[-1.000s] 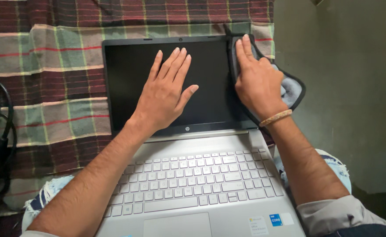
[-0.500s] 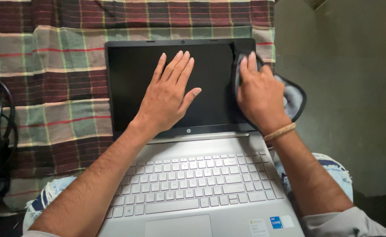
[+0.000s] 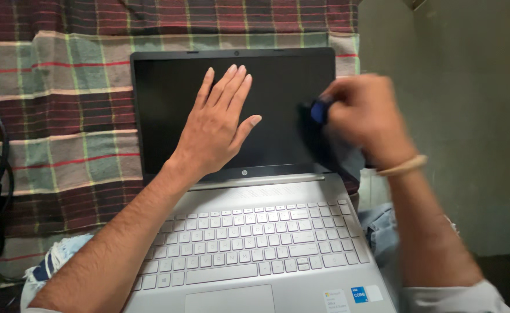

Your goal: The person wipes the laptop screen with a microfiber cloth, then cleans the laptop power adapter and cable with the same cloth. The person handles the laptop and power adapter one at a time while seated on a bed.

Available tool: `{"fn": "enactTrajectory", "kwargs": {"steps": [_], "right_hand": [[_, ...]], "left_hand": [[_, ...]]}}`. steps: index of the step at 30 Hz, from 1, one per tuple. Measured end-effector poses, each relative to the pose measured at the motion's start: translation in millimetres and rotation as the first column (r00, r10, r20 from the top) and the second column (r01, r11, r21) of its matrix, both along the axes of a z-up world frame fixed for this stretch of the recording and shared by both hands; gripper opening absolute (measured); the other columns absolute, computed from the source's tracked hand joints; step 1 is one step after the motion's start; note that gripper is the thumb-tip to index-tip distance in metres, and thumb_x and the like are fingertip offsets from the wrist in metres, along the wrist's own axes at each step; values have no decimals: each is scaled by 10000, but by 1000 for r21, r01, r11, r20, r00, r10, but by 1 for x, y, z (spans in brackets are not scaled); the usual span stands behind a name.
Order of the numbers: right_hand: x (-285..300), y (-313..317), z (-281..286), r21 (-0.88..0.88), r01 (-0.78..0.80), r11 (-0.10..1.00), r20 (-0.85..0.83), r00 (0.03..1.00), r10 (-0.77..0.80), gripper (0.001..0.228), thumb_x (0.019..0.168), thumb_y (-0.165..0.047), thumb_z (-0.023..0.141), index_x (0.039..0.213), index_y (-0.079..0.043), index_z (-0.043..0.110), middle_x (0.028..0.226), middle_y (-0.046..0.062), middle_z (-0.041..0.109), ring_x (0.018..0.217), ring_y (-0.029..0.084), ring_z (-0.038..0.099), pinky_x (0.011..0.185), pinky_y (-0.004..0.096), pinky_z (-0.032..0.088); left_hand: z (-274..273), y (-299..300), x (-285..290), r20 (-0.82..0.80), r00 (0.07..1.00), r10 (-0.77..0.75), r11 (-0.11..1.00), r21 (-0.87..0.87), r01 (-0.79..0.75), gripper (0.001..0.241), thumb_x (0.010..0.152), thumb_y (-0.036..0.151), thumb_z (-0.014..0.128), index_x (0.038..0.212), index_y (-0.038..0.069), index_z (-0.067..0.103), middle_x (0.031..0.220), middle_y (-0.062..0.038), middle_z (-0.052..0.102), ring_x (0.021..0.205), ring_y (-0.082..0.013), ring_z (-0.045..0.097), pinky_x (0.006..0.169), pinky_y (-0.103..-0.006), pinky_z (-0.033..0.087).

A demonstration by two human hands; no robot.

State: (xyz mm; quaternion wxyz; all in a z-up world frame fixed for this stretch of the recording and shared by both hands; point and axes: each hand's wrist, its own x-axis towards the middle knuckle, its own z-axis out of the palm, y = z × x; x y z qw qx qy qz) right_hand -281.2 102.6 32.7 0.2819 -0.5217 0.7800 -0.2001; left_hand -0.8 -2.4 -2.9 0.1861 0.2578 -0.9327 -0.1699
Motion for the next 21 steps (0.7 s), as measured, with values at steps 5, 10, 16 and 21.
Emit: {"fn": "enactTrajectory", "kwargs": {"steps": [5, 10, 16, 21], "right_hand": [[-60, 6, -2, -525, 365, 769, 340, 918, -203, 205, 927, 107, 484, 1028, 50, 654, 930, 16, 646, 821, 75, 595, 743, 233, 503], [-40, -12, -15, -618, 206, 759, 22, 969, -244, 317, 924, 129, 494, 1157, 31, 685, 960, 59, 563, 838, 161, 485, 754, 309, 423], [7, -20, -22, -384, -217, 897, -448, 893, 24, 380, 980, 11, 615, 1322, -122, 715, 1176, 198, 537, 970, 373, 655, 782, 455, 538], [18, -9, -19, -64, -157, 986, -574, 814, 92, 512, 936, -114, 624, 1443, -71, 578, 1159, 203, 570, 858, 405, 667, 641, 524, 533]], "left_hand": [[5, 1, 0, -14, 1000, -2, 1000, -16, 2, 629, 1092, 371, 554, 1528, -64, 422, 1603, -218, 399, 1539, -322, 296, 1294, -516, 142], [6, 4, -4, 0, 1000, -13, 999, -30, 13, 620, 1084, 354, 578, 1535, -46, 431, 1631, -205, 374, 1550, -311, 282, 1298, -512, 140], [1, 4, -6, 27, 999, -26, 999, -26, 27, 640, 1081, 353, 597, 1534, -64, 421, 1618, -202, 383, 1547, -307, 291, 1298, -517, 140], [3, 4, -4, -10, 999, -38, 999, -27, 38, 632, 1084, 330, 602, 1538, -69, 418, 1619, -204, 390, 1545, -316, 298, 1299, -502, 158]]}}
